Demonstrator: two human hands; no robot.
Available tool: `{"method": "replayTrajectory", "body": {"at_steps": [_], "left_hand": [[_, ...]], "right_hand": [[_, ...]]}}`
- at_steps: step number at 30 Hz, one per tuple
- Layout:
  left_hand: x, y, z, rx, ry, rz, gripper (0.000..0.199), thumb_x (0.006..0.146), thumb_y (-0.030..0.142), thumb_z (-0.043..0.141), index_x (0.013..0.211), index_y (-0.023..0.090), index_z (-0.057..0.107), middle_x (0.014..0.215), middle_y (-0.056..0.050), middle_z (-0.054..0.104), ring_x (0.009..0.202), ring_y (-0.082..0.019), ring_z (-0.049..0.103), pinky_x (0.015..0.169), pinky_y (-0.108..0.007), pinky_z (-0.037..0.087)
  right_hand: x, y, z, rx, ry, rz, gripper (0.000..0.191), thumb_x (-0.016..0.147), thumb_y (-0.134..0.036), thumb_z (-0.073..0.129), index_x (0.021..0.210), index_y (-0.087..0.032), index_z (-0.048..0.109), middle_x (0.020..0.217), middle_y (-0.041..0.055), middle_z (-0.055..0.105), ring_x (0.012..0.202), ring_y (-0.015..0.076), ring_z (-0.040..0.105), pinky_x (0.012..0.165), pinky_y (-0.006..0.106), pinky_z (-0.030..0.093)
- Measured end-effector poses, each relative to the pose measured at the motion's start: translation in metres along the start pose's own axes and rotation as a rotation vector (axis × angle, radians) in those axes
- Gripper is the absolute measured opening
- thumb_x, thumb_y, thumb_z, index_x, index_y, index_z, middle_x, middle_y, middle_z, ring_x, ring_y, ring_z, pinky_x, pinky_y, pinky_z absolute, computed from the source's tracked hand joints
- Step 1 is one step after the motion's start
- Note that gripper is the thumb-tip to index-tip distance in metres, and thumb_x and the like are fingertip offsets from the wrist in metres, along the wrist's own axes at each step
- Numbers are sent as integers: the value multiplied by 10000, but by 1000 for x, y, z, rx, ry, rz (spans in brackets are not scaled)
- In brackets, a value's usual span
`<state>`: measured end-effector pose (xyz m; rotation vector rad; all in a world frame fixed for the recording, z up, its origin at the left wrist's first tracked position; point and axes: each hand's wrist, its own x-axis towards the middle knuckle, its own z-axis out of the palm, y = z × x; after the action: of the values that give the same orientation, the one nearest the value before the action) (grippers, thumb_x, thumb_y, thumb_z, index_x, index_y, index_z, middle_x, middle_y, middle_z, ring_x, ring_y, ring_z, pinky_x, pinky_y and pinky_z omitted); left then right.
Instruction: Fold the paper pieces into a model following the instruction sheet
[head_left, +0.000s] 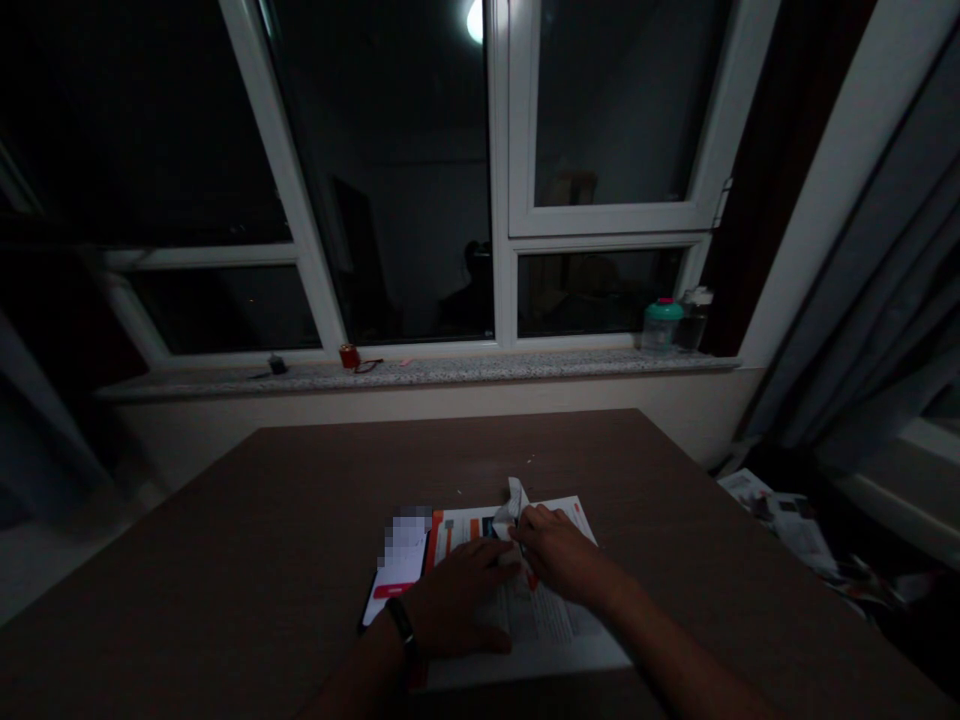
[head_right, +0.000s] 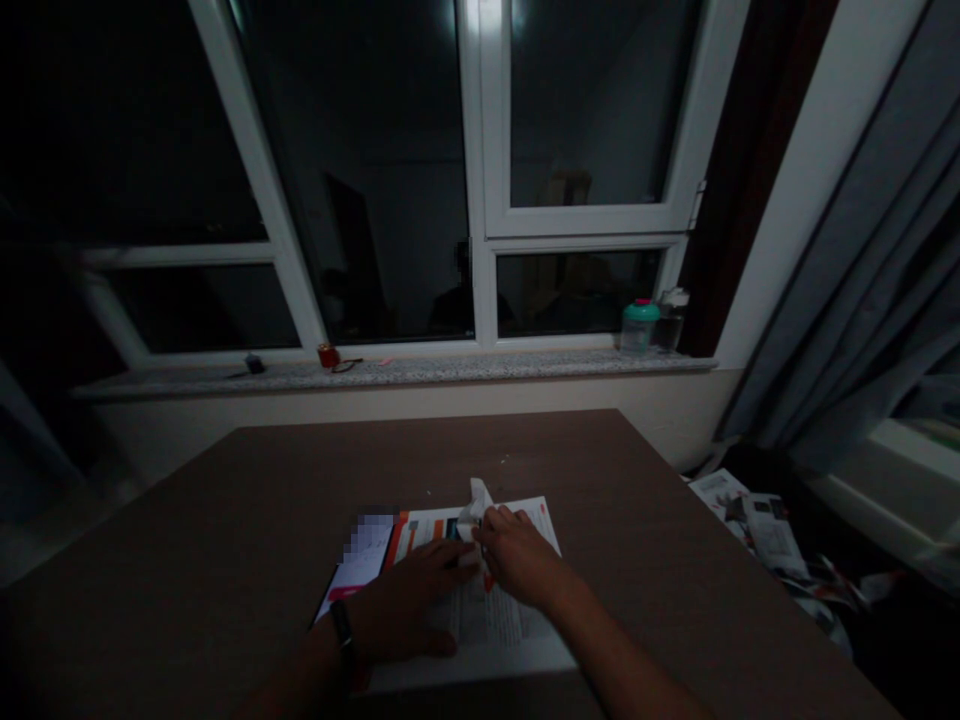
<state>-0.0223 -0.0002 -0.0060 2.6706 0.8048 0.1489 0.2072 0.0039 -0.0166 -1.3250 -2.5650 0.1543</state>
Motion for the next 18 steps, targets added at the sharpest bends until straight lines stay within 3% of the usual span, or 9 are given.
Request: {"method": "replayTrajectory", "body": {"at_steps": [10,18], "left_hand": [[0,7,-3,11,49,-9,703,809,527,699,1405,266,432,1374,-87,490,1244,-310,431,1068,-454,356],[3,8,-4,41,49,-93,647,792,375,745,1374,393,464,1428,-37,435,1285,-332,396,1069,-524,330]], "right_hand": [[1,-2,-2,7,-4,-3,316,891,-129,493,1179,-207,597,1118,88,556,1066,241,482,861,335,330],[1,-1,0,20,-6,17,302,883,-216,558,1183,-213,590,1140,80,550,1081,247,482,874,344,333]]}}
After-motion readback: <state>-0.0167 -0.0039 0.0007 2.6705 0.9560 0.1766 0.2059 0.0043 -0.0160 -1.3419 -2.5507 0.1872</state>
